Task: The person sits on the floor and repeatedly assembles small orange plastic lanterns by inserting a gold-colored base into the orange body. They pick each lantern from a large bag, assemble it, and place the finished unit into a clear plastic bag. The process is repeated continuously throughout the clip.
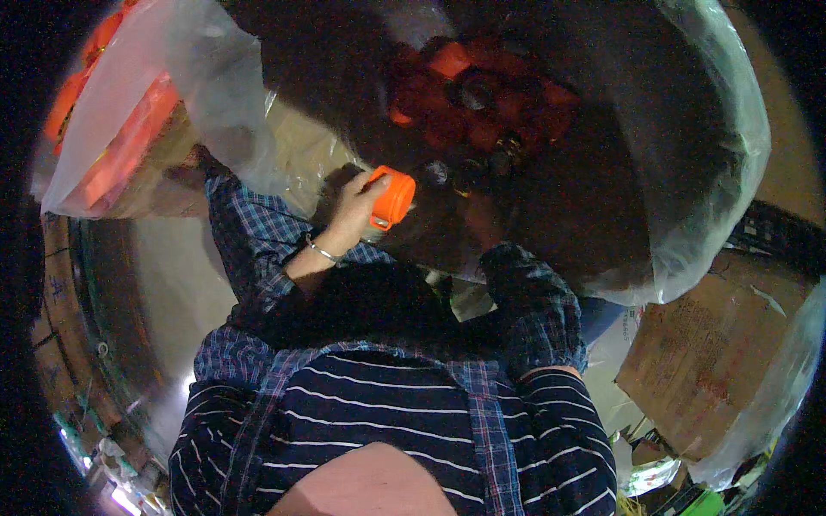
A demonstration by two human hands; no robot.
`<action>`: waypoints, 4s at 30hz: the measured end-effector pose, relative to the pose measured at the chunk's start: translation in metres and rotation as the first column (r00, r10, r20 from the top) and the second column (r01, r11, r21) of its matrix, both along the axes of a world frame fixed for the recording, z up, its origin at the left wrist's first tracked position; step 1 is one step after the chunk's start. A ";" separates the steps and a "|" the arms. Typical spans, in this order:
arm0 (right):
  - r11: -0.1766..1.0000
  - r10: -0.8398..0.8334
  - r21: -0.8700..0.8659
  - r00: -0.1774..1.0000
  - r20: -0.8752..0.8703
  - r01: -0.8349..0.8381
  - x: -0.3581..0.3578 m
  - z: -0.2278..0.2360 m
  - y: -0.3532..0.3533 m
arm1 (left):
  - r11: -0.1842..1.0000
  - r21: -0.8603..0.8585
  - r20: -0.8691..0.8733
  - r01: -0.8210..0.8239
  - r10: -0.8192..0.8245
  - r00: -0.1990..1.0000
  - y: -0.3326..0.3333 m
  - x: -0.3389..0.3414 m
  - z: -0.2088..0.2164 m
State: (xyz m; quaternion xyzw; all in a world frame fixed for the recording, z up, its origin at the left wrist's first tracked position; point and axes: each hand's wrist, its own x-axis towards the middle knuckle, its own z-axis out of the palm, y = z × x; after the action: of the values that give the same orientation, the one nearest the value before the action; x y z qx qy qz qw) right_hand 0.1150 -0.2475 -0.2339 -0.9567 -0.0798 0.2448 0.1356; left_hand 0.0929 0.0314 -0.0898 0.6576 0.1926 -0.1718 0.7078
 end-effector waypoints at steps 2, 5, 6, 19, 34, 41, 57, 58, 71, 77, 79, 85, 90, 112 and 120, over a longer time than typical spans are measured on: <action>0.992 -0.095 0.085 0.994 0.044 0.091 0.009 0.036 0.004 | 0.991 -0.080 -0.017 -0.103 0.102 0.995 0.000 0.000 0.006; 0.614 -0.474 0.607 0.850 -0.229 0.505 0.020 0.107 0.023 | 0.846 -0.368 -0.225 -0.385 0.321 0.920 -0.002 -0.001 0.021; 0.419 -0.410 0.753 0.845 -0.343 0.508 0.016 0.133 0.027 | 0.807 -0.454 -0.218 -0.378 0.311 0.925 -0.004 -0.003 0.029; 0.611 -0.352 0.785 0.851 0.389 -0.106 -0.096 0.290 0.095 | 0.718 -0.648 0.004 -0.255 0.337 0.941 -0.047 -0.078 0.156; 0.704 -0.298 0.670 0.758 0.580 -0.237 -0.106 0.300 0.108 | 0.927 -0.344 0.367 -0.151 0.281 0.887 -0.050 -0.101 0.176; 0.709 -0.253 0.647 0.753 0.607 -0.283 -0.100 0.277 0.098 | 0.913 -0.390 0.192 -0.120 0.207 0.959 -0.046 -0.089 0.157; 0.599 -0.474 0.796 0.766 0.435 -0.081 -0.094 0.238 0.100 | 0.905 -0.413 0.081 -0.098 0.144 0.986 -0.051 -0.070 0.123; 0.685 -0.371 0.715 0.779 0.505 -0.137 -0.091 0.238 0.095 | 0.796 -0.585 -0.044 -0.157 0.163 0.986 -0.047 -0.064 0.123; 0.755 -0.455 0.651 0.775 0.439 0.074 -0.092 0.203 0.112 | 0.756 -0.514 -0.178 -0.404 0.367 0.913 -0.055 -0.071 0.075; 0.760 -0.280 0.650 0.890 0.361 -0.025 -0.083 0.168 0.106 | 0.775 -0.354 -0.362 -0.523 0.402 0.841 -0.045 -0.062 0.044; 0.682 -0.292 0.726 0.943 0.162 0.087 -0.068 0.149 0.102 | 0.865 -0.259 -0.206 -0.429 0.385 0.900 -0.041 -0.048 0.035; 0.612 -0.193 0.730 0.953 -0.235 0.304 0.006 0.057 0.059 | 0.760 0.648 0.325 -0.046 -0.221 0.920 -0.033 0.006 0.007; 0.937 0.109 0.279 0.935 0.339 -0.210 0.083 -0.023 0.065 | 0.332 0.943 0.233 0.001 -0.664 0.710 -0.019 0.008 -0.051; 0.902 0.272 0.091 0.722 0.636 -0.421 0.058 -0.040 0.039 | 0.986 0.131 0.045 -0.108 0.103 0.994 -0.016 0.019 -0.054; 0.906 0.421 -0.097 0.856 0.301 -0.412 0.028 -0.047 0.059 | 0.947 0.118 -0.011 -0.298 0.301 0.953 -0.017 0.020 -0.068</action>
State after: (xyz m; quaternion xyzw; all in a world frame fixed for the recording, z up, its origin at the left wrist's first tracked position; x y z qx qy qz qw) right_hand 0.1432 -0.1887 -0.2806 -0.9451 -0.3020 0.1137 0.0510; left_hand 0.1125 0.0140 -0.1574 0.6579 0.3100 -0.0604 0.6837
